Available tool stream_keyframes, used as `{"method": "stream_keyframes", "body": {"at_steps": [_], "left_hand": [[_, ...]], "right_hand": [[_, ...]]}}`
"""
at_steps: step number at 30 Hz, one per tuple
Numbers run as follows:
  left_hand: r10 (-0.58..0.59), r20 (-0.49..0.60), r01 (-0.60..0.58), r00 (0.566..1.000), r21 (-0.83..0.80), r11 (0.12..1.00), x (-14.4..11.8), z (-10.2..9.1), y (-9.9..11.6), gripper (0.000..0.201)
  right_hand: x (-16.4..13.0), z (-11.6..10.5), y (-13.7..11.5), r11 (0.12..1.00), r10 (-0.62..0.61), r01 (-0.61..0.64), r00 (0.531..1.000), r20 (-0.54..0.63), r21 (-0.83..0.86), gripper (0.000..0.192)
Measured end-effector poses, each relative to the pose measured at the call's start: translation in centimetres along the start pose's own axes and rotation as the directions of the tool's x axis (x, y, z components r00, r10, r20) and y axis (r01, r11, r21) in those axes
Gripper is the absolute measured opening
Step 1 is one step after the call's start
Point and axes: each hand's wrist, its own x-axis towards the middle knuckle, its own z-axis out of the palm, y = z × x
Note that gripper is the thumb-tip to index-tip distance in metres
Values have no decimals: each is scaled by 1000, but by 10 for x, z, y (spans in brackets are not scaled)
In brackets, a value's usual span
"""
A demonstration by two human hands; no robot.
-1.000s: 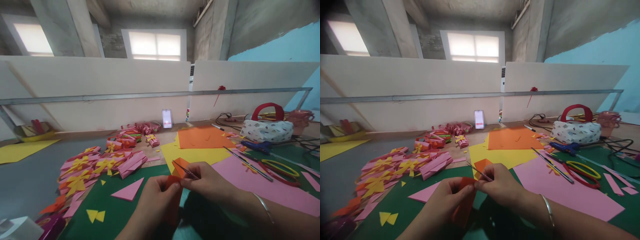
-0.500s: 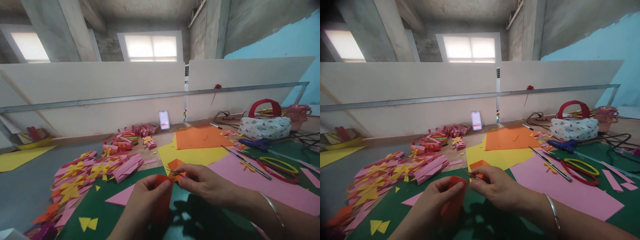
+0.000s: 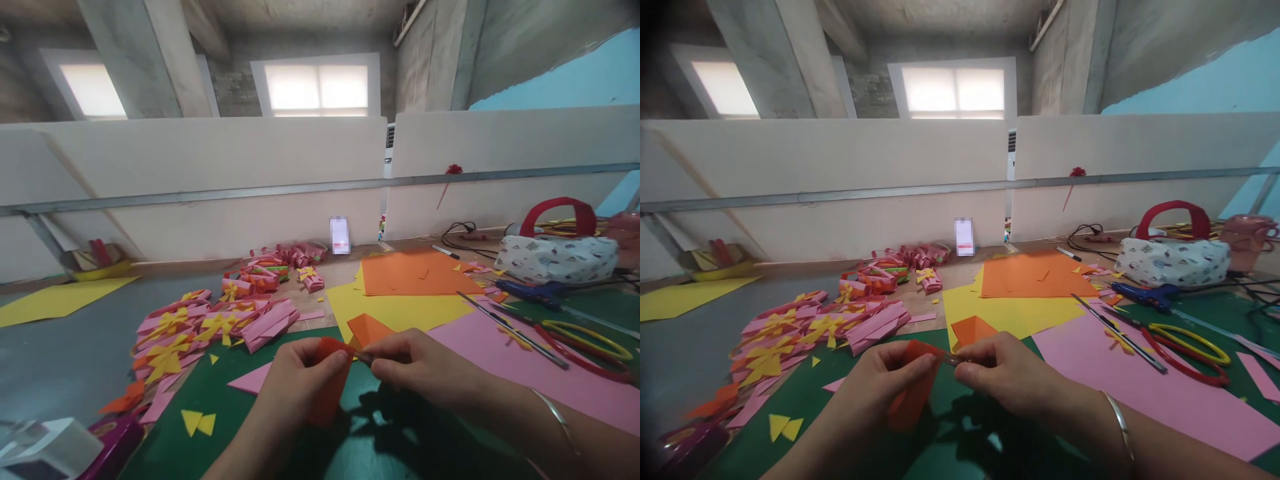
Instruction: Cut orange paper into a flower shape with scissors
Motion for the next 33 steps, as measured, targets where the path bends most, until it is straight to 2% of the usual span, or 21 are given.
{"method": "stream_keyframes", "body": {"at_steps": [5, 11, 21, 33], "left_hand": [[23, 31, -24, 999, 9, 1000, -2, 2, 2, 28], [28, 63, -29, 998, 28, 999, -1, 2, 1, 30], [54, 46, -56, 997, 49, 997, -1, 3, 2, 29], [28, 36, -30, 999, 45, 999, 0, 3, 2, 31]], "right_hand": [[-1, 1, -2, 996, -92, 92, 995, -29, 21, 20], [-2, 1, -2, 998, -62, 60, 997, -51, -32, 21], [-1, 3, 1, 1000, -10, 10, 998, -68, 1, 23], [-2, 4, 2, 999, 20, -18, 998, -66, 36, 24]]}}
